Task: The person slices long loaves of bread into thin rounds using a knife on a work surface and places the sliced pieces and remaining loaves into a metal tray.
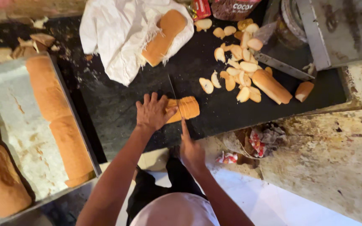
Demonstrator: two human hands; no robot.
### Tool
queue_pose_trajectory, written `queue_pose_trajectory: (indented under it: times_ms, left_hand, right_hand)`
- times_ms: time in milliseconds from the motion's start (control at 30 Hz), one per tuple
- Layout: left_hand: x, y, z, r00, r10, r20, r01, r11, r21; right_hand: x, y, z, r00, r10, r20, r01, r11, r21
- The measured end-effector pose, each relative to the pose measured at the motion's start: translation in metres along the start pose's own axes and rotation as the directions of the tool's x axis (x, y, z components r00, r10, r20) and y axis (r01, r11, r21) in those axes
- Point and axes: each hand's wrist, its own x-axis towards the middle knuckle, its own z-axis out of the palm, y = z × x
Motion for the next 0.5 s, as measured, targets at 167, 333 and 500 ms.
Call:
queue_pose_trajectory:
  times_ms: [167, 333, 500]
  left_hand:
    - [0.003, -0.002, -0.004, 0.999, -0.014, 0.043, 0.013, 1.000, 0.013]
    - [0.003, -0.021, 0.014, 0.992, 0.115, -0.053, -0.116, 0.993, -0.004]
    - [-0.001, -0.025, 0.016, 0.978, 0.154, -0.140, -0.149, 0.988, 0.043]
  right_hand:
    - [-0.058, 0.004, -0.021, 0.985, 0.126, 0.120, -0.118, 0.990, -0.076]
    - [-0.045, -0.011, -0.025, 0.995, -0.029, -0.091, 0.027, 0.999, -0.020]
    - [-0.001, -0.047, -0.030, 0.999, 0.021, -0.037, -0.022, 0.999, -0.027]
